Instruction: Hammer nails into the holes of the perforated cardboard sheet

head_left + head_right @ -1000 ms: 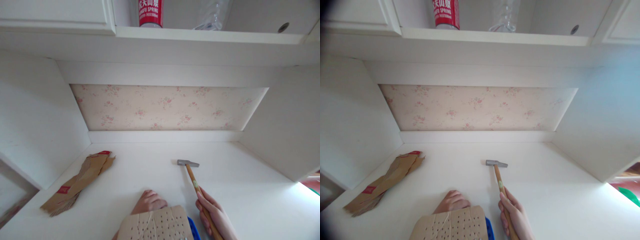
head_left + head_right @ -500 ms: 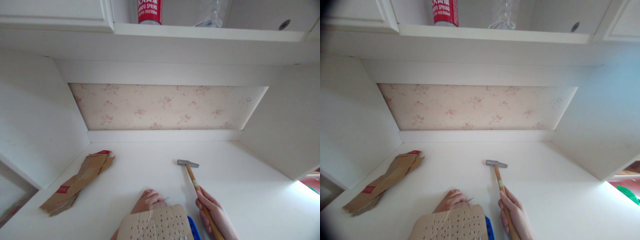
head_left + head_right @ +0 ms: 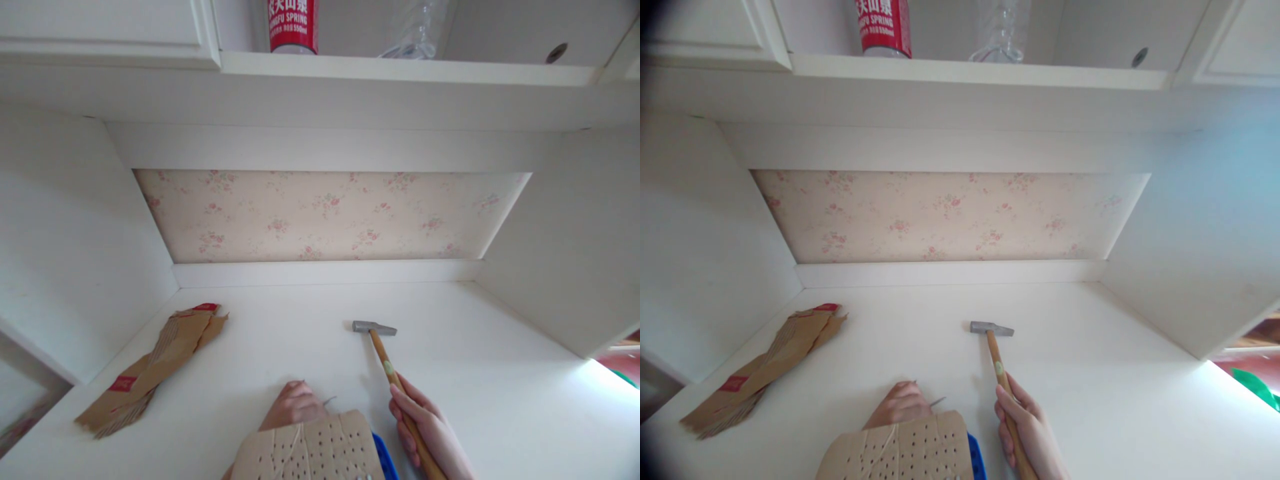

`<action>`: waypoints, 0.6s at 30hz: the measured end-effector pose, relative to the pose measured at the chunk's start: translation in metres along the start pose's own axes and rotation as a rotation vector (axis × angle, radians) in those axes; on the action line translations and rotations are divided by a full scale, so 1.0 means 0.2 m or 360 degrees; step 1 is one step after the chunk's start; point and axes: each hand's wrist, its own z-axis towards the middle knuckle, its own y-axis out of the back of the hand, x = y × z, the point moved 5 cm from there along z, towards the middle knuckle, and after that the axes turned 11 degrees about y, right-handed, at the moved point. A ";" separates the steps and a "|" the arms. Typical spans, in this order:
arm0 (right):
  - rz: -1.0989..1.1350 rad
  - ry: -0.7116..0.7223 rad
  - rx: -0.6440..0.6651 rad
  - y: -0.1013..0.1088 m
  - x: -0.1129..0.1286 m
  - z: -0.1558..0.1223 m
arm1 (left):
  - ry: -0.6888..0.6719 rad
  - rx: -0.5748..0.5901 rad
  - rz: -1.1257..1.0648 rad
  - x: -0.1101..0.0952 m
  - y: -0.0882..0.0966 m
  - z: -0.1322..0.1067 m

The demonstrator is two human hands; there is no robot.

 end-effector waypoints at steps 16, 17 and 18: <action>0.0026 0.0092 0.0054 0.00 0.02 0.00 | 0.0407 -0.0586 -0.0270 0.01 0.34 -0.02; 0.0029 0.0105 0.0058 0.00 0.02 -0.01 | 0.0440 -0.0617 -0.0269 0.01 0.38 -0.03; 0.0030 0.0114 0.0060 0.01 0.01 -0.01 | 0.0467 -0.0650 -0.0272 0.01 0.42 -0.04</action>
